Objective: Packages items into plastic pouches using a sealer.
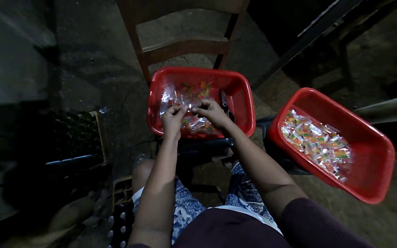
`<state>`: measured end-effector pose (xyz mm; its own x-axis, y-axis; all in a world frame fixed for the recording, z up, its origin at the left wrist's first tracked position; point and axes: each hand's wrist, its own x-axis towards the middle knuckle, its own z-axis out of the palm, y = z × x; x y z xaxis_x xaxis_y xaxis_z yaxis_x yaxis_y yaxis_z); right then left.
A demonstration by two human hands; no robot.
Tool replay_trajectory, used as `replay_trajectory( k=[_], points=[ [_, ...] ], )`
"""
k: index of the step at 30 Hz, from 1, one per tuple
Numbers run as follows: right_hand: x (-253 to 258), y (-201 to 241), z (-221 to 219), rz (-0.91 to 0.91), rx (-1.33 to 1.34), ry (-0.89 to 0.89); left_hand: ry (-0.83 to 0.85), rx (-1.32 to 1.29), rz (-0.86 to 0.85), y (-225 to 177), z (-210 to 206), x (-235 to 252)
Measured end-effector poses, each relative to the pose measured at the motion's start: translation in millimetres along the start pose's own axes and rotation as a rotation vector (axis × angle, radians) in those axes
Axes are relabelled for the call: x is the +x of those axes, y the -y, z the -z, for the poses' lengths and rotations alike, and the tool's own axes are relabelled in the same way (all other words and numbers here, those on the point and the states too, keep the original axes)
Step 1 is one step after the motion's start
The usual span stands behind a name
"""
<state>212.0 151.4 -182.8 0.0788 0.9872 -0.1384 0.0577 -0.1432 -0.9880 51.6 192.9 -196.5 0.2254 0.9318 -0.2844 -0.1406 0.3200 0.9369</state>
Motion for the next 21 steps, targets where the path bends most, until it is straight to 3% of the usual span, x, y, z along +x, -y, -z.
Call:
replay_trajectory(
  k=[4,10,15,21],
  points=[
    [2.4,-0.3,4.0,0.035,-0.032,-0.038,-0.010,0.024,-0.023,1.9,-2.9,-0.9],
    [5.1,16.9,16.2,0.013,-0.430,0.092,-0.029,0.087,-0.036,6.6,-5.6,0.8],
    [9.4,8.8,14.6,0.002,-0.231,0.033,-0.020,0.135,-0.103,8.4,-5.8,0.0],
    [9.0,7.1,10.4,-0.004,-0.079,-0.001,-0.011,-0.015,-0.025,8.9,-6.7,0.5]
  ],
)
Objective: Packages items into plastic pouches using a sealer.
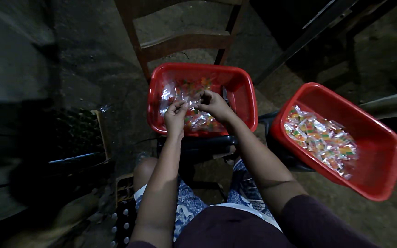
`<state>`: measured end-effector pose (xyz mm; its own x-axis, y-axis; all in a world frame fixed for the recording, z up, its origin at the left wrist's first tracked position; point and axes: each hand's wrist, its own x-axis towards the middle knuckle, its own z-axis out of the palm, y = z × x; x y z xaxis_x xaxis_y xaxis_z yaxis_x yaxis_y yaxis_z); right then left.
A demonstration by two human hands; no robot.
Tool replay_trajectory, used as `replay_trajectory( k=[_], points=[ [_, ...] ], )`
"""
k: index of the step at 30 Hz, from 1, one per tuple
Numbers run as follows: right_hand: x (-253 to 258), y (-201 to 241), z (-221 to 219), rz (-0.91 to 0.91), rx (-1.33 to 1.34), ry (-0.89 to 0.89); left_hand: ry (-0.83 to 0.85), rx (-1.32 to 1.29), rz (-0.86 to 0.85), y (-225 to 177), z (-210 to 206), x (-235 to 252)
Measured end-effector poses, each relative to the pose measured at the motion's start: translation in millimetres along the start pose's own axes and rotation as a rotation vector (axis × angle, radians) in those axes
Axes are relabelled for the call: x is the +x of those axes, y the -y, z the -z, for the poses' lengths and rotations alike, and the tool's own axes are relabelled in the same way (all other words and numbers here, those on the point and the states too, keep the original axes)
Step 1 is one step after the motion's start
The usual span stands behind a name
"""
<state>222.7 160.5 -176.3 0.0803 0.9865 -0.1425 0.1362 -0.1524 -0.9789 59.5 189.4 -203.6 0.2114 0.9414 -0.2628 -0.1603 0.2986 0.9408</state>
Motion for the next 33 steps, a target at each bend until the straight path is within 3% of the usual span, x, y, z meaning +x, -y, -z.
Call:
replay_trajectory(
  k=[3,8,16,22,27,33],
  points=[
    [-6.0,0.2,-3.8,0.043,0.021,-0.021,0.096,0.044,0.037,-7.8,4.1,-3.1],
    [-3.8,5.2,-4.8,-0.020,0.079,-0.018,0.068,-0.010,0.018,-5.5,1.1,-3.4],
    [-4.0,10.3,-1.0,-0.041,-0.203,0.042,0.051,-0.017,-0.024,3.0,-3.7,-2.6],
    [-5.6,4.1,-1.9,-0.054,-0.125,0.036,0.041,0.056,-0.070,0.0,-1.8,-3.8],
    [-4.0,2.9,1.8,-0.056,-0.106,0.037,0.058,-0.001,0.012,1.2,-2.9,-3.2],
    [-10.3,2.0,-0.9,-0.035,0.051,-0.078,0.075,0.007,-0.002,-5.1,2.8,-3.7]
  ],
)
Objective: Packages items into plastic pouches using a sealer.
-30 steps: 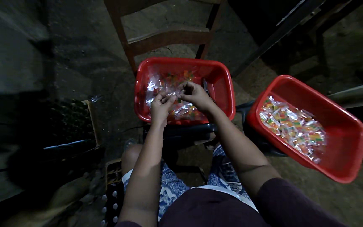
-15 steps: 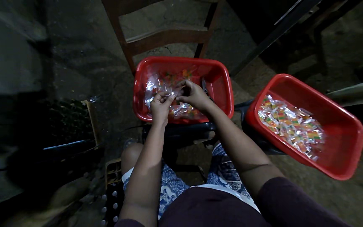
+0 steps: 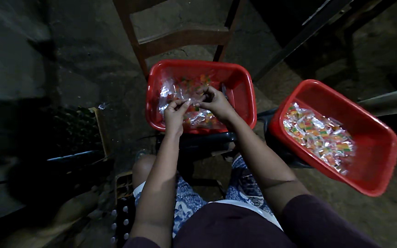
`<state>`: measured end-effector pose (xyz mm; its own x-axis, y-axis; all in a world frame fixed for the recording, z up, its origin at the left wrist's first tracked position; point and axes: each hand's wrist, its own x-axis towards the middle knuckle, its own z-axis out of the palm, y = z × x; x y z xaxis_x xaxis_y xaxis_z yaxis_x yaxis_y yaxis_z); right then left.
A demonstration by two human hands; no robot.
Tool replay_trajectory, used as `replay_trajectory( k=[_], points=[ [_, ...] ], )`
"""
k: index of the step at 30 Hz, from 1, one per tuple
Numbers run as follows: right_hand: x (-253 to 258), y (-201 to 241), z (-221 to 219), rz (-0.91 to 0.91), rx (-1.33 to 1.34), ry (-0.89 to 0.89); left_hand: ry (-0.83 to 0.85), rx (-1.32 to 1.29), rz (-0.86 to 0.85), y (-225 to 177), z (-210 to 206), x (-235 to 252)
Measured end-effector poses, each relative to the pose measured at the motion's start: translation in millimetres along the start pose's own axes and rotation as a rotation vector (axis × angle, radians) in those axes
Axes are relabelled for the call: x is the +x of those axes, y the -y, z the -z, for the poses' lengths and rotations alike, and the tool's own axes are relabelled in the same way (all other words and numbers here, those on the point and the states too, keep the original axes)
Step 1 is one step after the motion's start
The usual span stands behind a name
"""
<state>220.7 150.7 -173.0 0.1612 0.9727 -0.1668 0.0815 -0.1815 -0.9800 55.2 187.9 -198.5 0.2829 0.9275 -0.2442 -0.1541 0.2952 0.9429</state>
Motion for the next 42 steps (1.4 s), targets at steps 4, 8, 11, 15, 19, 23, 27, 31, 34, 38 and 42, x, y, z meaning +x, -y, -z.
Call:
replay_trajectory(
  k=[4,8,11,15,19,23,27,31,34,38,42],
  points=[
    [-3.6,-6.9,-2.4,0.074,0.072,-0.080,-0.077,-0.016,-0.058,2.0,-3.0,3.4],
    [-5.4,-14.6,-6.1,0.137,0.127,-0.116,-0.086,0.017,-0.072,4.0,-3.1,6.4],
    [-7.1,-14.2,-5.4,0.181,0.084,-0.110,-0.033,0.135,-0.212,5.6,0.1,6.7],
    [-8.3,-15.5,-0.4,0.234,-0.051,-0.104,0.053,0.299,-0.336,7.1,4.6,7.0],
    [-11.1,-12.5,0.2,0.220,-0.073,-0.091,0.055,0.339,-0.365,6.4,4.0,6.4],
    [-13.5,-11.4,2.1,0.229,-0.161,-0.064,0.067,0.423,-0.415,4.5,5.7,5.3],
    [-16.7,-9.7,3.2,0.260,-0.356,-0.086,0.071,0.575,-0.481,4.6,4.9,4.0],
    [-19.2,-8.6,4.6,0.243,-0.449,-0.118,0.059,0.650,-0.505,3.7,2.7,2.2],
    [-19.8,-10.3,5.3,0.223,-0.468,-0.139,0.068,0.653,-0.474,2.2,1.7,1.3],
    [-23.4,-6.2,10.9,0.141,-0.305,-0.096,0.121,0.524,-0.377,-0.9,2.8,2.4],
    [-38.9,9.0,12.7,0.143,-0.021,-0.080,0.120,0.312,-0.282,-18.5,-1.7,-17.2]
  ],
)
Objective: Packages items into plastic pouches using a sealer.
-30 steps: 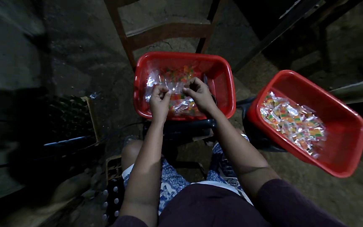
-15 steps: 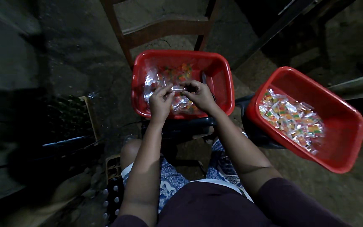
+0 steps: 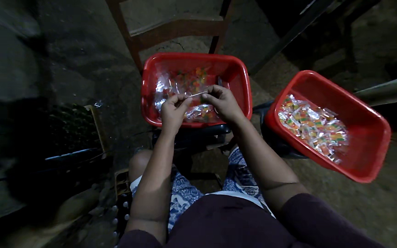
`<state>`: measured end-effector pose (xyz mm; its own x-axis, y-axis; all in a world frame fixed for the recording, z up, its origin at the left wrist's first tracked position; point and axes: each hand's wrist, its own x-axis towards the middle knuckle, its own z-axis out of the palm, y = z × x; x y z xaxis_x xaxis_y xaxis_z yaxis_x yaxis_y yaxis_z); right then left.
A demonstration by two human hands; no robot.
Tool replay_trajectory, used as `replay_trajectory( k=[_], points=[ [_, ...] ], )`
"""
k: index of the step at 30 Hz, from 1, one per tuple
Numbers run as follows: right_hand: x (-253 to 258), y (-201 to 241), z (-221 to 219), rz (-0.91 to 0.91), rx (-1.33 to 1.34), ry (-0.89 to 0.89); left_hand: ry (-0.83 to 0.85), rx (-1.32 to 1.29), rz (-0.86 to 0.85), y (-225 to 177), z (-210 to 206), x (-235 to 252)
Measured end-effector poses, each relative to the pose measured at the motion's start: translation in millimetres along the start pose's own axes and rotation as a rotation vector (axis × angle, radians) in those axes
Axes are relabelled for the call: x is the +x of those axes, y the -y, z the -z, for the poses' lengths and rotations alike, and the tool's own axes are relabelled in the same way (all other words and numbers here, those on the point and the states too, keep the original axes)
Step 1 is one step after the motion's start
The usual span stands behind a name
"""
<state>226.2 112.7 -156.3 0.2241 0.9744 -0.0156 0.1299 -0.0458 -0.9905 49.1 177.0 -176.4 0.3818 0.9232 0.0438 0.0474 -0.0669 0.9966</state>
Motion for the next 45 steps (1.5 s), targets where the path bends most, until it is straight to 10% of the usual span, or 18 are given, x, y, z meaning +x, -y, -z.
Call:
replay_trajectory(
  k=[10,21,45],
  points=[
    [-94.8,63.9,6.3,-0.034,0.243,-0.082,0.072,-0.404,0.119,-71.3,-25.5,-94.9],
    [-190.7,7.7,-9.0,-0.250,0.318,-0.116,0.028,-0.323,0.396,-37.1,-46.3,-189.3],
    [-159.7,-60.9,-31.5,-0.517,0.313,-0.173,-0.081,-0.615,0.600,48.7,-63.2,-186.4]
  ],
)
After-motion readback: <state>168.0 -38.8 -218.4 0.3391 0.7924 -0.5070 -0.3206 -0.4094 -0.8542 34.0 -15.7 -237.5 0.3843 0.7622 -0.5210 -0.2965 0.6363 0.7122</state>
